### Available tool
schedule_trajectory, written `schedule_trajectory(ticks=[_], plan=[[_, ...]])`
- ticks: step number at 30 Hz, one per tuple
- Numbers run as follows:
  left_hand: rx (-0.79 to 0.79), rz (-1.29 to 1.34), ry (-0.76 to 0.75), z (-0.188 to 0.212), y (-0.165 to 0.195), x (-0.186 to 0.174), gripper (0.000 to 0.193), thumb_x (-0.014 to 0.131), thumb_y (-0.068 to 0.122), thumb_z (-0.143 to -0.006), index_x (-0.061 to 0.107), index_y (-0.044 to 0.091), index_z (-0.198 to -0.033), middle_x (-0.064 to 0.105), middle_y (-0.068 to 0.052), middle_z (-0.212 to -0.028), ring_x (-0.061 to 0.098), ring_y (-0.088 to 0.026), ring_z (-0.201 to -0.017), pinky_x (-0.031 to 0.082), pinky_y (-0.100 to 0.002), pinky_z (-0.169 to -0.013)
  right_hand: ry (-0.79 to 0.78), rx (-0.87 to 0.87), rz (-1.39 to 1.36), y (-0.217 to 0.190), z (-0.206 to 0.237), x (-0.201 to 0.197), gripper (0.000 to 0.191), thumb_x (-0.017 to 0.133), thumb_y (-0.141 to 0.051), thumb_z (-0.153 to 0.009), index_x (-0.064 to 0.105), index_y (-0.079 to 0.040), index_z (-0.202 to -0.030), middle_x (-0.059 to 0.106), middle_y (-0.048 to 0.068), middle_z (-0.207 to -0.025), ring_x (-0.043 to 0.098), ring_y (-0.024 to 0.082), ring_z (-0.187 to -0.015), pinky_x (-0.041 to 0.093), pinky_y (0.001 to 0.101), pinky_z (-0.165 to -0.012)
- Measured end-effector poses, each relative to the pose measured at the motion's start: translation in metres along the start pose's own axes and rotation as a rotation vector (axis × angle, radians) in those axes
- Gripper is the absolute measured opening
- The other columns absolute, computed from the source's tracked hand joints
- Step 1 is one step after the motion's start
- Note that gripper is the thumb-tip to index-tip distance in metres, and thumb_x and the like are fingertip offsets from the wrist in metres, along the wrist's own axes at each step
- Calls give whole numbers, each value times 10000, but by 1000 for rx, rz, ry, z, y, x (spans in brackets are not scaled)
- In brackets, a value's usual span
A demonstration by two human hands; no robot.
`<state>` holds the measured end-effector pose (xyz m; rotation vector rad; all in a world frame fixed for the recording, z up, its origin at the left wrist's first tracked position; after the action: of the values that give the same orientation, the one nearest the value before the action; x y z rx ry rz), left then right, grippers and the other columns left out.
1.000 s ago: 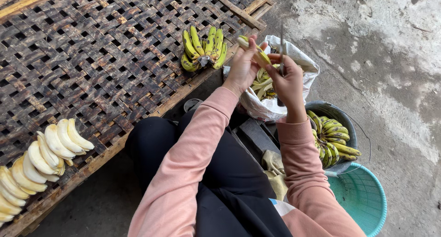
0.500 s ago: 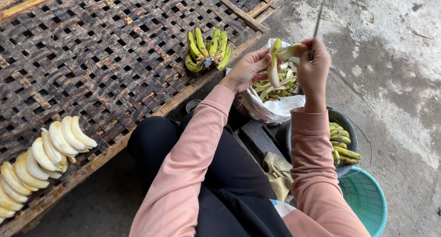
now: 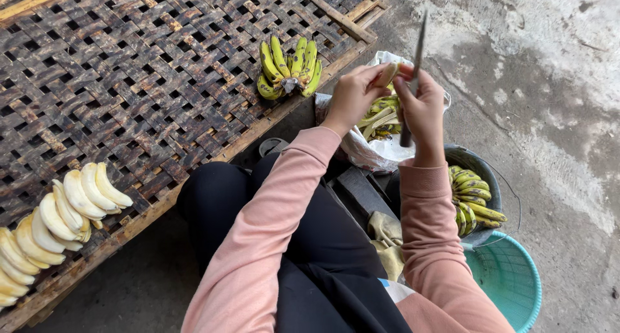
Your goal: The person sits on the ground peeling green bananas with a knife, cutting the peel away by hand and with the blade, placing the peeled bananas in rows on a woven bamboo drying tray, and dropping the peels into a sack beside them.
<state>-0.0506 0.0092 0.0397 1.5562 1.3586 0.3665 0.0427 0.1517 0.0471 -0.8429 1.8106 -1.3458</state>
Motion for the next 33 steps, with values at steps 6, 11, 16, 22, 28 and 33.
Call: schedule_trajectory(ticks=[6,11,16,22,28,33], plan=[[-197,221,69,5,-16,8,408,785,206,-896,699,73,-1272,767,-84,-1119,770,-180,-927,644,-347,-838,96,-282,129,-22,-2,16,146,778,-55,-1061,666,38,-1072,697,34,-914,601,46,-741,490,214,-635],[-553,1209,13,1,-57,27,342,548,219,-1102,524,59,-1403,719,-110,-1265,687,-190,-1152,561,-438,-969,125,-158,297,-19,-2,-16,222,736,-22,-977,695,-1,-1195,709,19,-1014,590,14,-702,488,196,-574],[-486,1453,-91,-4,-52,29,401,411,187,-1086,430,135,-1484,489,-67,-1475,559,-163,-1280,585,-526,-1040,82,-138,220,-37,-1,-20,327,751,-49,-923,648,-18,-1232,621,54,-1059,591,40,-696,497,193,-559],[-456,1431,-166,1,-33,34,422,454,224,-1071,435,110,-1476,461,-51,-1499,592,-153,-1248,595,-403,-1010,-102,-190,471,-58,-4,13,229,799,-81,-949,726,-8,-1154,713,74,-1039,667,119,-833,542,263,-732],[-421,1430,-219,4,-36,42,434,629,117,-1067,505,37,-1476,645,-96,-1335,614,-143,-1096,559,-294,-929,-83,-439,539,-64,3,28,189,782,-43,-980,748,25,-1152,678,155,-1088,647,186,-863,542,318,-724],[-437,1432,-239,1,-31,41,447,601,-21,-1007,512,17,-1444,601,-76,-1350,619,-122,-1156,569,-327,-1000,215,104,-76,-11,-4,-18,293,666,-198,-1007,659,-23,-1242,727,108,-1047,555,85,-581,453,249,-454]])
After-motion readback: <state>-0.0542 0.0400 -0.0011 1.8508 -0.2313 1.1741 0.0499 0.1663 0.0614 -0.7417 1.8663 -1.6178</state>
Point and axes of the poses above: each hand's wrist, its own z-axis away from the middle knuckle, its own x-axis out of the palm, y = z × x, the point moved 6 cm from there along -z, towards the middle knuckle
